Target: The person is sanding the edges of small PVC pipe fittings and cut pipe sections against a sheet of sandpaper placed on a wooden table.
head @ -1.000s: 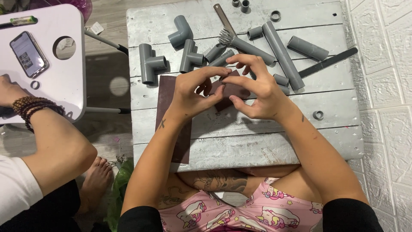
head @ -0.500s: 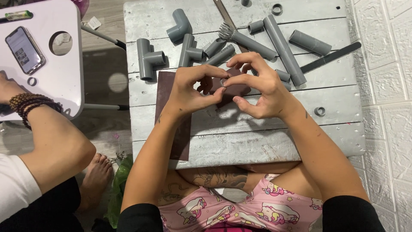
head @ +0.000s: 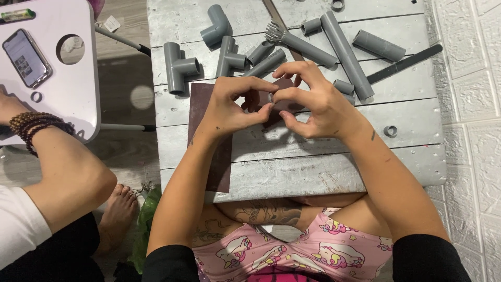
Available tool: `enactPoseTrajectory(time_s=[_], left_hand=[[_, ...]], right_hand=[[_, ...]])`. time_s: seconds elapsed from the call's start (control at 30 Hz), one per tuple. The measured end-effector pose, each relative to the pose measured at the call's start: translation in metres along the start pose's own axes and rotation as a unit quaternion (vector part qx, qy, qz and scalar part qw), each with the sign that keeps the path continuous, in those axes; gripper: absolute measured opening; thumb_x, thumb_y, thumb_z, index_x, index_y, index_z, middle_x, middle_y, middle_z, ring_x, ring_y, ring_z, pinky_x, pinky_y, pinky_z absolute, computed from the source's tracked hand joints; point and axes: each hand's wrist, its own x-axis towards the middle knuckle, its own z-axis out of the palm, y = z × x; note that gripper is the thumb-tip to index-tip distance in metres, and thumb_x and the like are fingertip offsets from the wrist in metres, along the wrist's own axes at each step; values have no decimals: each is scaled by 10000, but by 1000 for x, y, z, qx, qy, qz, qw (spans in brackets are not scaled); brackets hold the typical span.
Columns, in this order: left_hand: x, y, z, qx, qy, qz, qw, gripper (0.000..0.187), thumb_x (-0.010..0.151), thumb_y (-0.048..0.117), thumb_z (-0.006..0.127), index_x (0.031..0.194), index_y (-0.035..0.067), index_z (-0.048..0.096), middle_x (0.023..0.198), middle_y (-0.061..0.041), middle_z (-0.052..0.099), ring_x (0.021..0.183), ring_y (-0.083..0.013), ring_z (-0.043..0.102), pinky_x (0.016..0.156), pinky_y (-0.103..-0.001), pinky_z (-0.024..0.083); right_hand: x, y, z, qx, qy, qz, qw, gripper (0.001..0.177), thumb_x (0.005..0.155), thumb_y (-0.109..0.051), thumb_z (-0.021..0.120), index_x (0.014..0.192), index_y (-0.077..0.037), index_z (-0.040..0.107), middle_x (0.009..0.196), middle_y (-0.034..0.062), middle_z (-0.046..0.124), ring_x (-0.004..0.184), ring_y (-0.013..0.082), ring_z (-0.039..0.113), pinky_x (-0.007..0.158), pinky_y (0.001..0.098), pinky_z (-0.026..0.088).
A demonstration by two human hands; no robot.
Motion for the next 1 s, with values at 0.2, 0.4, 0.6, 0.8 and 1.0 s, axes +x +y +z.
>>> enactPoseTrajectory(time_s=[0.2, 0.4, 0.6, 0.8, 1.0], left_hand=[[2, 4, 1, -2, -20, -15, 1000, 286, 769, -42, 778, 1044, 37, 782, 620, -92, 677, 460, -134, 506, 430, -257, 434], [3, -6, -4, -4, 10, -22, 1000, 266, 843, 10, 773, 1107, 39, 774, 655, -102, 694, 461, -123, 526, 427, -250, 458], [2, 7, -1, 49, 91, -79, 991, 346, 876, -52, 690, 1185, 101, 669, 957, 2, 723, 624, -38, 483, 562, -175, 386], [4, 19, -2, 32, 116, -99, 988, 324, 939, -48, 660, 1238, 75, 639, 1107, -49, 711, 660, -60, 480, 588, -186, 411], [5, 14, -2, 36, 110, -91, 989, 329, 935, -76, 644, 1235, 58, 636, 1094, -65, 705, 658, -55, 482, 584, -178, 405]], right_hand=[[-5, 12, 2, -63, 4, -40, 997, 239, 834, -69, 733, 1065, -130, 722, 1246, 173, 600, 1025, 380, 600, 802, 425, 551], [-6, 20, -1, -45, 61, -47, 996, 149, 990, -81, 771, 874, -67, 678, 985, 108, 684, 903, 341, 628, 787, 423, 535], [5, -3, -24, -192, -58, 24, 979, 528, 908, 145, 682, 1383, -85, 698, 1522, 159, 585, 887, 213, 652, 826, 332, 578], [26, -146, -59, 125, -47, 500, 856, 73, 741, -132, 745, 791, -175, 775, 797, -67, 765, 663, 76, 676, 561, 237, 546], [4, -241, -66, -29, 74, 423, 903, 331, 749, -54, 772, 474, -179, 636, 732, -85, 762, 807, 20, 779, 798, 127, 648]])
